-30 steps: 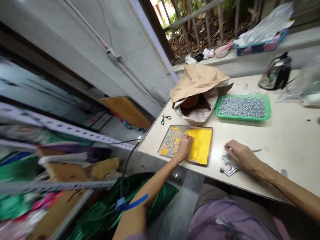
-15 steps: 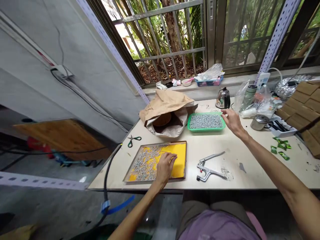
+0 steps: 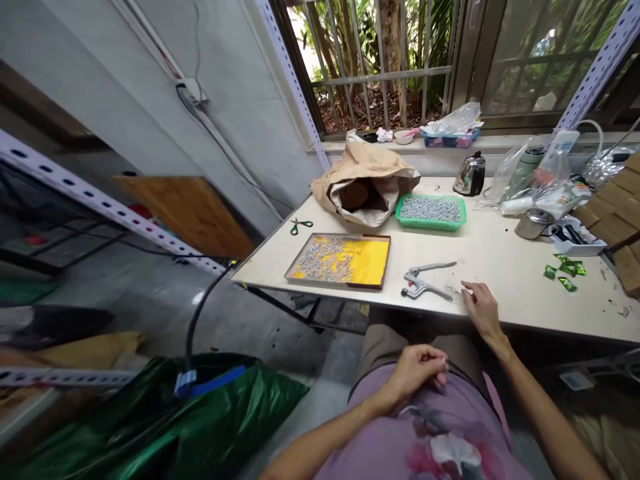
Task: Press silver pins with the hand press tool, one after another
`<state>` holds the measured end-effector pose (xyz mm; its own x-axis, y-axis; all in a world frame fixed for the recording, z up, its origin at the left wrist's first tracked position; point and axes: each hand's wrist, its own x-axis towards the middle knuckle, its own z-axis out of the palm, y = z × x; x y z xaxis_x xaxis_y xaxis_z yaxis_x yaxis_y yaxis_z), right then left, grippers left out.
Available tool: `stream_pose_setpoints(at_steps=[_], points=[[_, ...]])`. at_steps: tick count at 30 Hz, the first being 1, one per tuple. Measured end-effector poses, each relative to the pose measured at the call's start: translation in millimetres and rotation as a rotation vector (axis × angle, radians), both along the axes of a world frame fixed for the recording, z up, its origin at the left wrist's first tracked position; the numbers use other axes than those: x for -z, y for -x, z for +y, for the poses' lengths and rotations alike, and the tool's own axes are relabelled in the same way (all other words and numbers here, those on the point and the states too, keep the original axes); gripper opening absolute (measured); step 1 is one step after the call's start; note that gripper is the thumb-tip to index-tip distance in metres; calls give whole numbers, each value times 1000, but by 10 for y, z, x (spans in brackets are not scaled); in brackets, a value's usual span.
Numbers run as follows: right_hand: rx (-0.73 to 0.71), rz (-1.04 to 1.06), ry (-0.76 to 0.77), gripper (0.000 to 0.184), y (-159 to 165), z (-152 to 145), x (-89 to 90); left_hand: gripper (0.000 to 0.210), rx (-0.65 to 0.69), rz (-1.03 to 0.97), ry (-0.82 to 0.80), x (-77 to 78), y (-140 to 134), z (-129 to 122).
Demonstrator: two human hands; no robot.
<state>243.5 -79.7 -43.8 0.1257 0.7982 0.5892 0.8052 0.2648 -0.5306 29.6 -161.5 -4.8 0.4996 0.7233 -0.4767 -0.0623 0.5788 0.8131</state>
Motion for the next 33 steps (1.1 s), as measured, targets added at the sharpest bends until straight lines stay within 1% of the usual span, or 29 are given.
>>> stream_pose_setpoints(at_steps=[2, 5, 6, 8, 10, 13, 15, 17, 20, 22, 26, 29, 33], points=[[23, 1, -12, 25, 12, 4, 37, 56, -28, -3, -26, 1, 18, -50], [46, -8, -41, 24, 29, 32, 52, 53, -17, 1, -79, 34, 33, -76], [52, -18, -45, 24, 34, 38, 54, 51, -32, 21, -117, 53, 38, -62], [55, -50, -42, 24, 42, 40, 58, 45, -103, 89, -222, 81, 65, 27], [44, -88, -33, 24, 47, 34, 61, 38, -203, 167, -344, 74, 119, 204], [42, -122, -14, 25, 54, 23, 62, 26, -319, 254, -470, -6, 234, 585], [57, -125, 9, 24, 61, 17, 62, 20, -346, 312, -516, -79, 309, 845], [72, -123, 29, 24, 71, 11, 65, 17, -353, 358, -558, -136, 366, 1052], [90, -113, 58, 25, 84, 0, 79, 18, -348, 365, -598, -154, 395, 1226], [101, -98, 89, 26, 86, -5, 89, 19, -324, 335, -581, -125, 376, 1265], [109, -95, 128, 28, 82, -9, 92, 19, -285, 261, -508, -53, 303, 1263], [97, -110, 124, 29, 75, -6, 87, 18, -308, 236, -484, -35, 277, 1256], [94, -112, 118, 28, 59, 5, 107, 18, -343, 230, -507, -30, 297, 1241]])
